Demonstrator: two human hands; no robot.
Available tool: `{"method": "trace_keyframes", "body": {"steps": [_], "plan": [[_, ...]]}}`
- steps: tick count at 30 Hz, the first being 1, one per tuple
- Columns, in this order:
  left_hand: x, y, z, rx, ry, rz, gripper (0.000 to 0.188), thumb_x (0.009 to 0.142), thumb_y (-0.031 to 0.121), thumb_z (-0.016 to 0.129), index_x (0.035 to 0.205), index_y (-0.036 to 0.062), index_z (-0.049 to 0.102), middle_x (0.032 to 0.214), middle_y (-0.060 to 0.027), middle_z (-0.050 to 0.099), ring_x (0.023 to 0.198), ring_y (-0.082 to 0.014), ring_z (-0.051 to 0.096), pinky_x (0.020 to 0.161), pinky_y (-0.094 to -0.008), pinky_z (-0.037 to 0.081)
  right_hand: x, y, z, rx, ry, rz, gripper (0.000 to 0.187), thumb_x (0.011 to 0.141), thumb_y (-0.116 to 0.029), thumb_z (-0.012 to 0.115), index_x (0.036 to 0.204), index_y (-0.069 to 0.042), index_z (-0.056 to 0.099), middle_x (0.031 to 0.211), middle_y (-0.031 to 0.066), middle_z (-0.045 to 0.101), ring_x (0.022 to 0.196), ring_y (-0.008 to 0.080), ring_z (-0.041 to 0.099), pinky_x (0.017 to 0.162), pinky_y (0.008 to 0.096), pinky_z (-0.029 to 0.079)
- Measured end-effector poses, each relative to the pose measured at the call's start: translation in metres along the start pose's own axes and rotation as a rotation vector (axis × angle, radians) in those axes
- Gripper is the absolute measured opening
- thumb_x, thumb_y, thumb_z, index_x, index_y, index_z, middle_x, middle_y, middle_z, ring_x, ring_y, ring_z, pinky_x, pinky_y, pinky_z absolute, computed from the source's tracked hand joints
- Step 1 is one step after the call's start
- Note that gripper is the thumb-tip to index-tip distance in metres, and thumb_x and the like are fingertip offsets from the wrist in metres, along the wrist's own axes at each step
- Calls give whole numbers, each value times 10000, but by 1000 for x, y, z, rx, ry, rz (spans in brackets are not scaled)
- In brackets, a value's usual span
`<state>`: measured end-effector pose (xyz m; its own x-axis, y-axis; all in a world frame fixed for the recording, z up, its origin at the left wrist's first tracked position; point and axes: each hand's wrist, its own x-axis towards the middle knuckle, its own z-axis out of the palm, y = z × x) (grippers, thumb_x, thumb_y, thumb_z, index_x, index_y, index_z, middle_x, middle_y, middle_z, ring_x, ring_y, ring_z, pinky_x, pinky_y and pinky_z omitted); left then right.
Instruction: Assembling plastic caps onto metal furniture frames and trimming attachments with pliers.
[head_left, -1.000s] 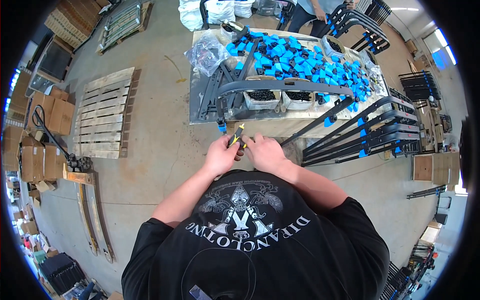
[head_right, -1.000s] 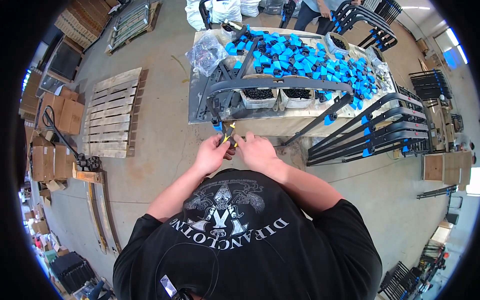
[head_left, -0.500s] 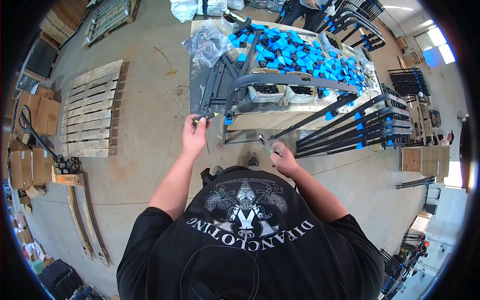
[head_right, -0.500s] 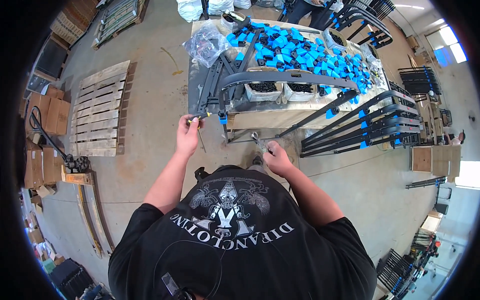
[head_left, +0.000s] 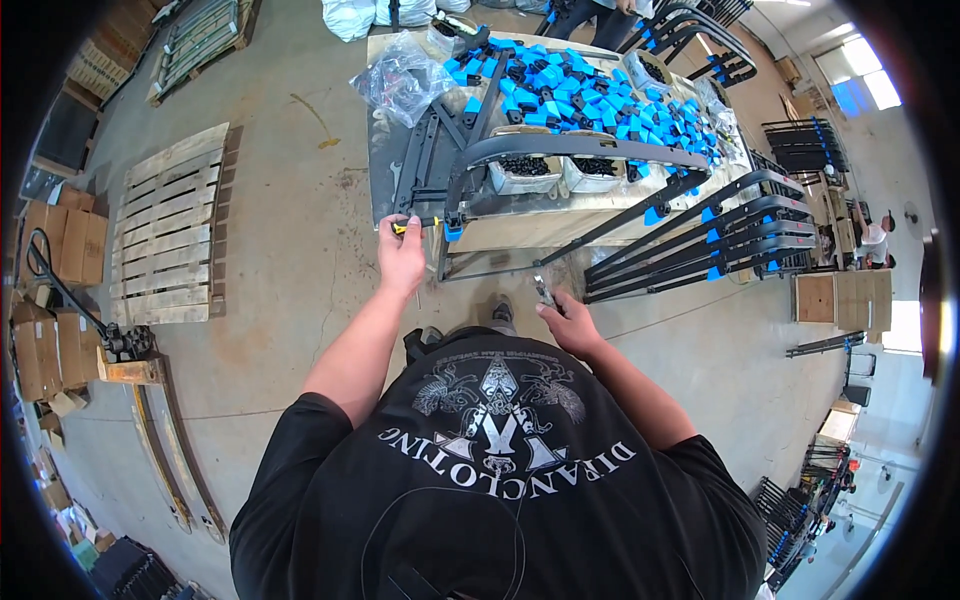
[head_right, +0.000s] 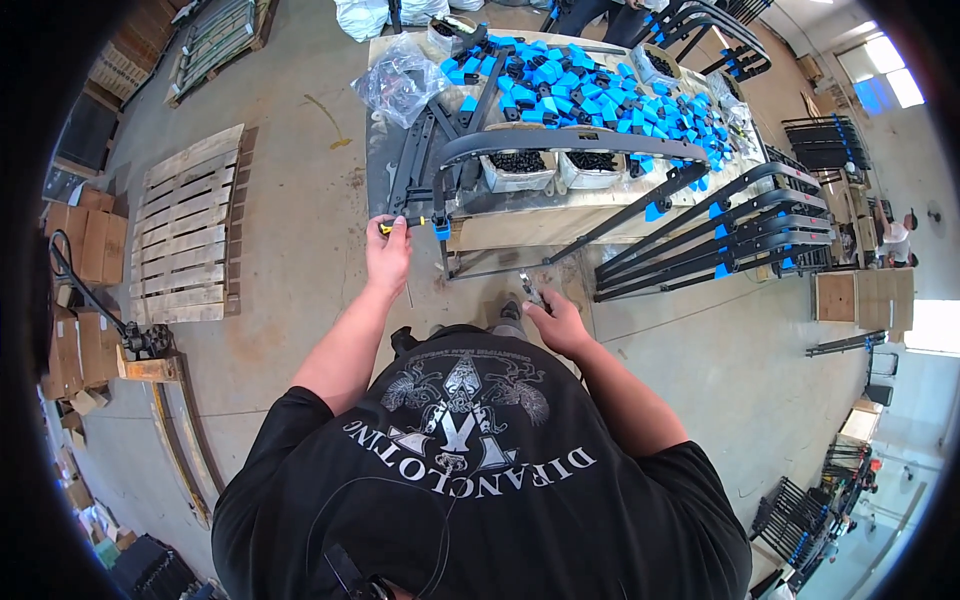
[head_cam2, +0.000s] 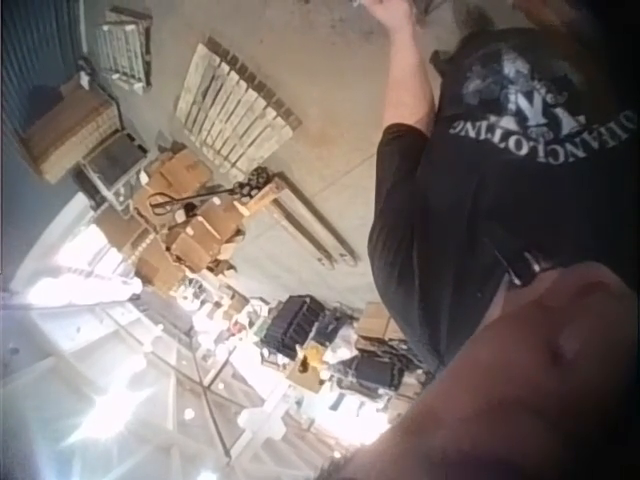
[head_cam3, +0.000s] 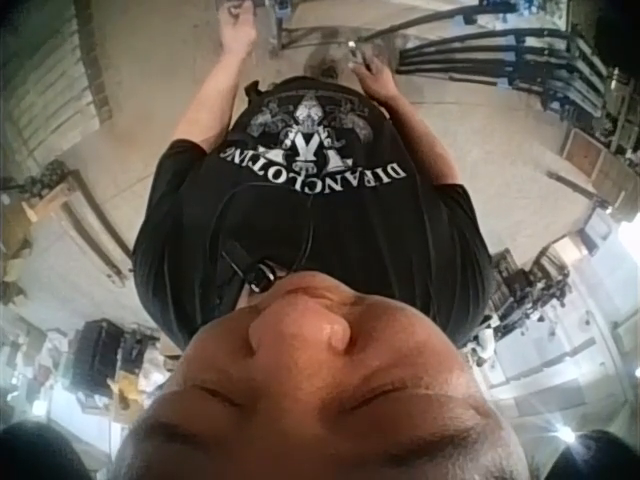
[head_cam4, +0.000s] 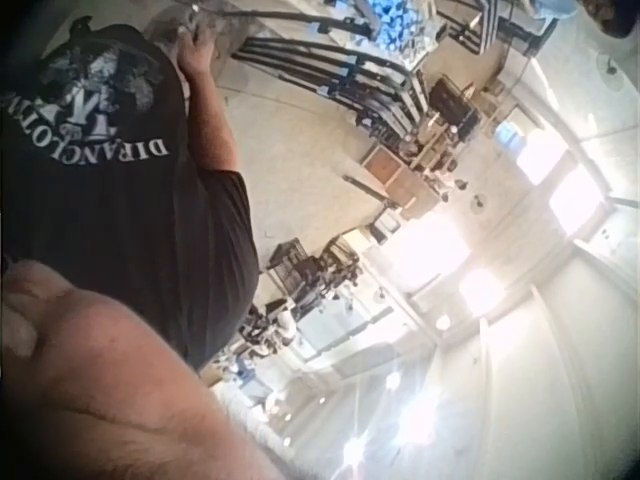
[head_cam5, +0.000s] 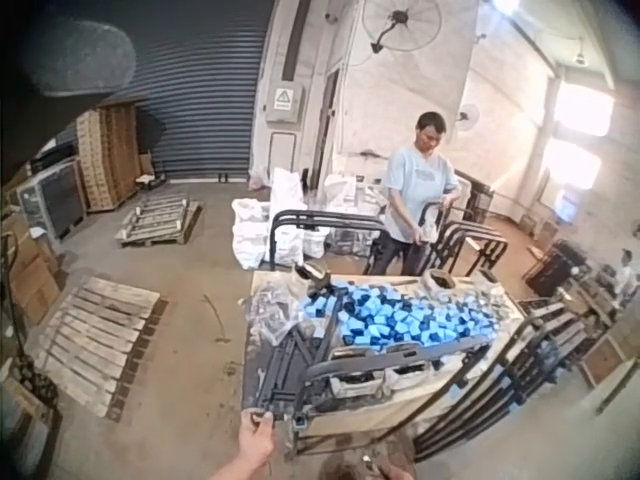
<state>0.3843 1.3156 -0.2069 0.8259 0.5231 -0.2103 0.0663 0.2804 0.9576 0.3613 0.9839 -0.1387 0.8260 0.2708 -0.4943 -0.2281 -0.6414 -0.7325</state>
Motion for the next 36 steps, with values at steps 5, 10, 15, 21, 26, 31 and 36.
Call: {"method": "trace_keyframes", "body": {"steps": [5,10,15,21,26,31,36], "plan": [[-4,11,3,-88,-37,-65,207,1019,183,599,1138,88,459,805,-18,554,614,-67,463,520,-232,391,-5,2,5,48,18,-67,389,952,-308,661,1142,30,627,853,101,647,810,148,567,750,342,479],[-8,12,2,-307,-32,-224,231,1010,206,610,1146,92,462,836,-34,578,702,-114,533,590,-292,462,-5,-8,7,-13,15,-55,413,950,-323,661,1163,30,632,852,114,651,808,157,578,754,344,483],[-9,17,1,-255,-15,-306,216,1007,209,605,1148,93,489,858,-36,589,733,-129,553,663,-320,477,0,-3,13,-12,17,-55,382,935,-299,658,1139,24,638,848,125,647,799,176,586,754,351,485],[2,11,-14,117,-153,-1,240,1001,198,612,1198,104,513,800,-7,557,709,-121,533,685,-313,466,24,-26,25,-34,3,-26,310,924,-237,585,1092,20,621,857,151,657,803,248,612,771,389,489],[-1,30,17,147,59,-243,250,1006,180,603,1230,111,518,732,14,508,585,-102,465,494,-290,402,90,-52,54,33,-116,27,302,928,-233,575,1124,-5,604,1039,222,680,943,347,663,825,426,498],[1,43,21,232,46,-323,168,1002,203,592,1138,108,572,742,-16,559,537,-129,474,452,-320,383,132,-82,88,-242,-42,-193,287,939,-113,508,1174,49,472,891,215,651,831,325,666,752,447,527],[13,56,20,61,16,-567,118,1000,210,585,1081,130,553,688,7,484,473,-110,385,385,-294,285,118,-119,75,-551,-109,-192,384,913,-69,469,1248,110,412,1119,365,632,1077,468,646,937,500,516]]}}
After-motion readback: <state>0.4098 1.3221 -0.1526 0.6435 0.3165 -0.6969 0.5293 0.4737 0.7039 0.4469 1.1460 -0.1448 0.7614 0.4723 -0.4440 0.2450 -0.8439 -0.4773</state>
